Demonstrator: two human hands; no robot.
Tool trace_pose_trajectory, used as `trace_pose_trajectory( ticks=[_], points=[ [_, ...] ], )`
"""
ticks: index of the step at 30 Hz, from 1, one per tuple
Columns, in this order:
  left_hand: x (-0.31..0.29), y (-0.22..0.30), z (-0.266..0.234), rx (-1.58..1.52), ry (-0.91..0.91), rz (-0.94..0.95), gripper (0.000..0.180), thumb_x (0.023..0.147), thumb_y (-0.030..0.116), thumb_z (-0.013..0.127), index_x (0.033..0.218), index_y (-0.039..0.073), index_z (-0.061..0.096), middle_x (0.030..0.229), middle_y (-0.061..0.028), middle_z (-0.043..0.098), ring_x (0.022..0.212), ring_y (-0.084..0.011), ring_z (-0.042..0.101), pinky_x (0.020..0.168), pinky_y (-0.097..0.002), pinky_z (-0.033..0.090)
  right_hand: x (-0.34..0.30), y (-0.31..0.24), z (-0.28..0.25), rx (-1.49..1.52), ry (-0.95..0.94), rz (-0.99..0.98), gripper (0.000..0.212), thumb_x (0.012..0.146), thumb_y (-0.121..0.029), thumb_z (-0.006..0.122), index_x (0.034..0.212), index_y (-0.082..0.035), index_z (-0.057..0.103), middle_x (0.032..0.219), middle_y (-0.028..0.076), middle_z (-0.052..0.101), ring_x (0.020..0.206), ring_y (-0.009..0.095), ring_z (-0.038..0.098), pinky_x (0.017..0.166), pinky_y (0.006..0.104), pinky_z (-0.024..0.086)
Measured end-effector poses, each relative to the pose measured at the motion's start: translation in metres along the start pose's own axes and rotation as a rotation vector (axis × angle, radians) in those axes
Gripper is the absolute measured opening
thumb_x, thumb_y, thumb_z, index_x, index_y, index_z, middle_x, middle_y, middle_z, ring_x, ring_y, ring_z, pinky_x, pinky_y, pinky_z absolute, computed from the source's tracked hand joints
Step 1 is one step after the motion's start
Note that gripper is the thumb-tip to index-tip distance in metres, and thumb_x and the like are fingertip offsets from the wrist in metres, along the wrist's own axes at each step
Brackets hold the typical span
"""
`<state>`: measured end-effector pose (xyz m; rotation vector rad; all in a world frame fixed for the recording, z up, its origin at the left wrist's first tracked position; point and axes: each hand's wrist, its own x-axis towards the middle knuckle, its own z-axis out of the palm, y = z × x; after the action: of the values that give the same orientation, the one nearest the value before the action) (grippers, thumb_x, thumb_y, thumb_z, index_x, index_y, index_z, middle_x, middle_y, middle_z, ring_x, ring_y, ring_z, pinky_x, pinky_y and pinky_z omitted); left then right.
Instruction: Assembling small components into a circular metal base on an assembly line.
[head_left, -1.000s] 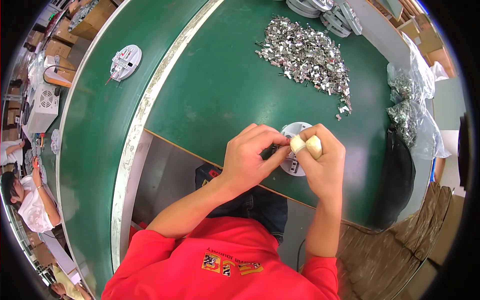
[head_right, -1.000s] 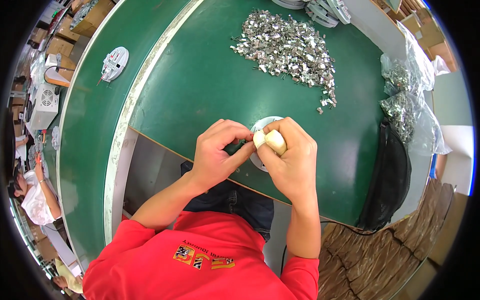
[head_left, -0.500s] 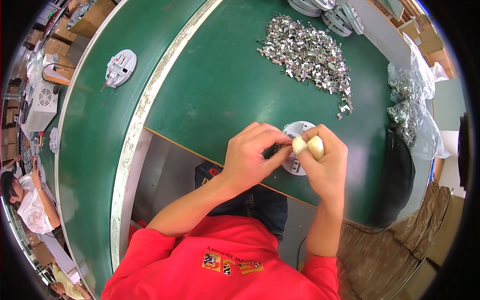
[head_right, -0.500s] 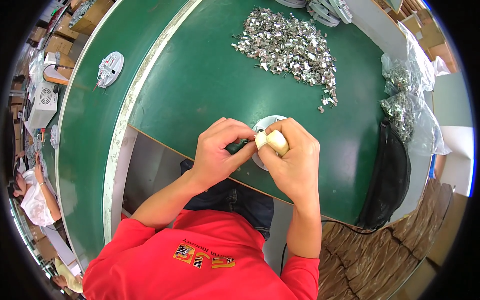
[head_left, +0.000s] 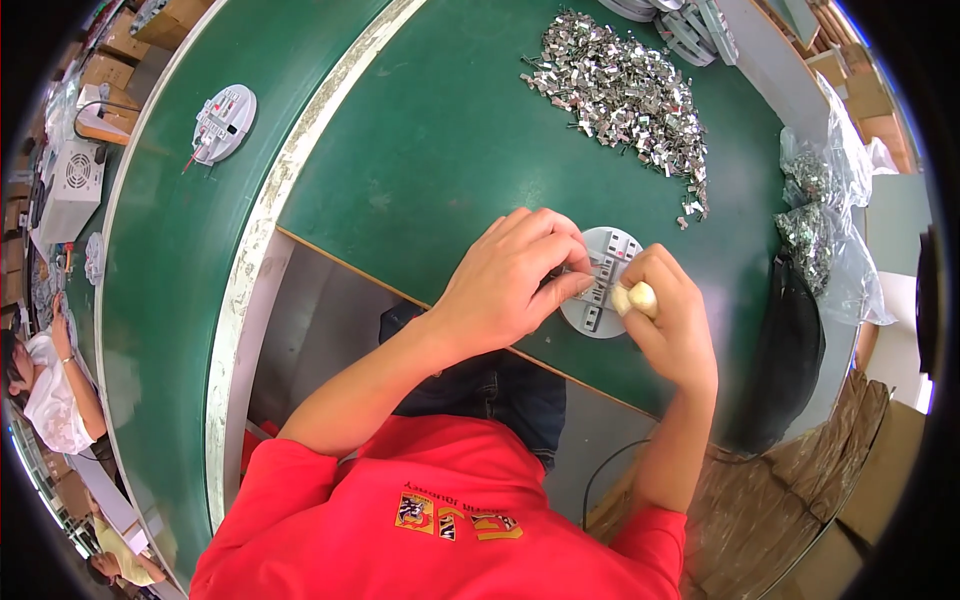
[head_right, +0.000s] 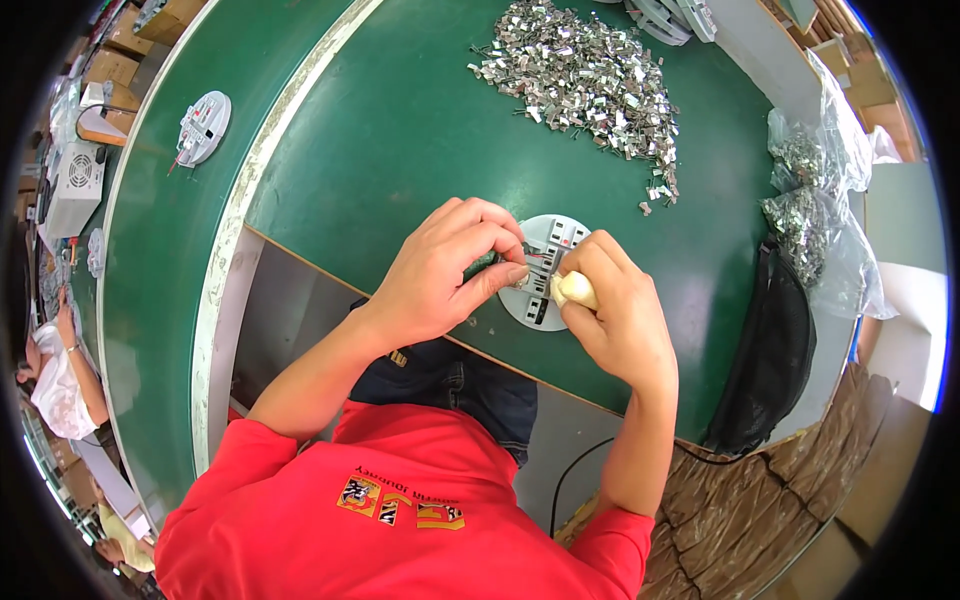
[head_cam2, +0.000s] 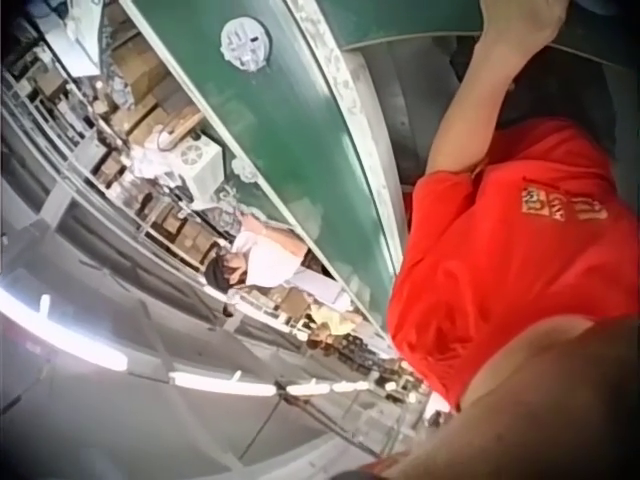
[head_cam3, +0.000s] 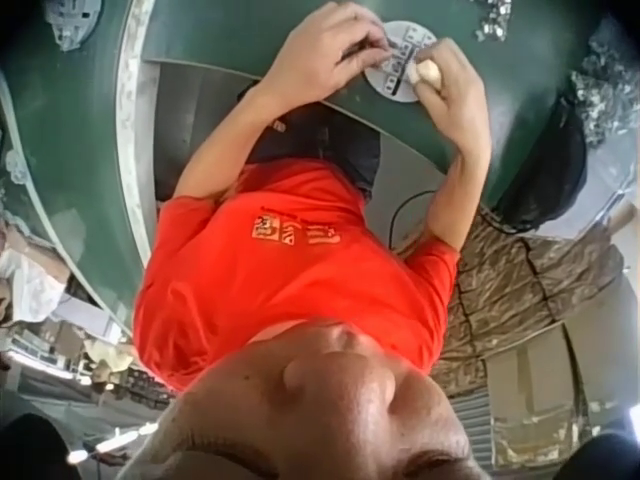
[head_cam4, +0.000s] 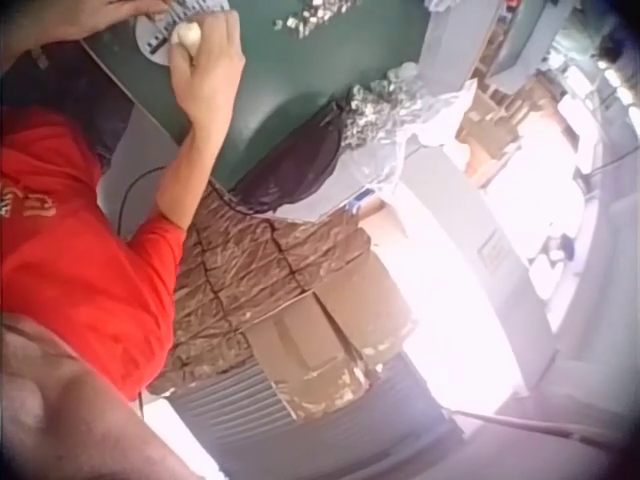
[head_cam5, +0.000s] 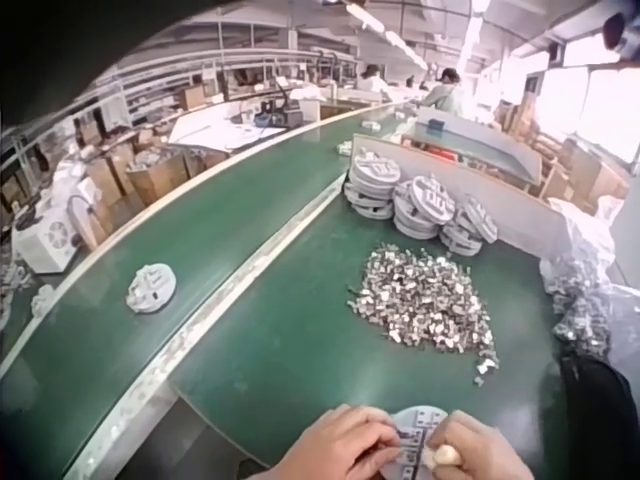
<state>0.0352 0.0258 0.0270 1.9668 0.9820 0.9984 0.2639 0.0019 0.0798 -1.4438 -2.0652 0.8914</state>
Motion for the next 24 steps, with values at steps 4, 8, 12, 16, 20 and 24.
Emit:
trace_pose_trajectory(
  ticks=[4, 8, 12, 16, 20, 24],
  points=[
    [-0.005, -0.001, -0.004, 0.001, -0.015, 0.013, 0.011, 0.091, 0.014, 0.078, 0.093, 0.009, 0.068, 0.108, -0.0036, 0.067, 0.093, -0.0262, 0.061, 0.082, -0.038, 0.047, 0.002, 0.0, 0.009, -0.056, -0.055, -0.066, 0.024, 0.076, 0.002, 0.067, 0.098, -0.004, 0.06, 0.096, 0.013, 0.058, 0.074, 0.037, 0.062, 0.065, 0.0432, 0.051],
    [-0.008, -0.004, -0.002, 0.0, -0.004, 0.026, 0.011, 0.09, 0.014, 0.078, 0.093, 0.01, 0.068, 0.108, -0.003, 0.067, 0.091, -0.0259, 0.062, 0.081, -0.0378, 0.046, 0.003, -0.003, 0.007, -0.104, -0.105, -0.062, 0.024, 0.076, 0.001, 0.069, 0.098, -0.004, 0.059, 0.098, 0.014, 0.058, 0.077, 0.039, 0.064, 0.066, 0.0464, 0.052],
    [-0.007, -0.006, -0.002, -0.001, 0.005, 0.027, 0.011, 0.09, 0.014, 0.078, 0.093, 0.01, 0.068, 0.107, -0.0021, 0.068, 0.09, -0.0253, 0.062, 0.082, -0.0379, 0.046, 0.009, -0.006, 0.003, -0.175, -0.151, -0.054, 0.026, 0.076, 0.001, 0.068, 0.099, -0.004, 0.058, 0.099, 0.014, 0.058, 0.077, 0.04, 0.064, 0.067, 0.0479, 0.052],
    [-0.009, -0.007, -0.002, -0.003, 0.012, 0.03, 0.011, 0.089, 0.014, 0.078, 0.093, 0.01, 0.069, 0.107, -0.0013, 0.068, 0.089, -0.0247, 0.063, 0.082, -0.0378, 0.047, 0.013, -0.009, 0.003, -0.205, -0.197, -0.118, 0.025, 0.078, 0.0, 0.07, 0.099, -0.003, 0.057, 0.098, 0.014, 0.058, 0.076, 0.04, 0.064, 0.066, 0.0488, 0.052],
    [-0.012, -0.01, -0.003, -0.015, 0.024, 0.03, 0.012, 0.088, 0.015, 0.08, 0.093, 0.01, 0.07, 0.108, -0.0008, 0.069, 0.09, -0.024, 0.063, 0.082, -0.0377, 0.047, 0.016, -0.025, 0.005, -0.386, -0.226, -0.185, 0.02, 0.082, -0.003, 0.071, 0.096, -0.002, 0.057, 0.094, 0.013, 0.057, 0.073, 0.038, 0.064, 0.063, 0.0474, 0.053],
    [-0.016, -0.019, -0.006, -0.033, 0.023, 0.04, 0.014, 0.086, 0.014, 0.081, 0.094, 0.01, 0.072, 0.109, -0.0007, 0.071, 0.091, -0.0239, 0.064, 0.083, -0.0376, 0.048, 0.016, -0.032, 0.023, -0.49, -0.239, -0.166, 0.02, 0.081, -0.003, 0.071, 0.096, -0.002, 0.058, 0.098, 0.014, 0.06, 0.074, 0.04, 0.064, 0.061, 0.0479, 0.051]
  ],
)
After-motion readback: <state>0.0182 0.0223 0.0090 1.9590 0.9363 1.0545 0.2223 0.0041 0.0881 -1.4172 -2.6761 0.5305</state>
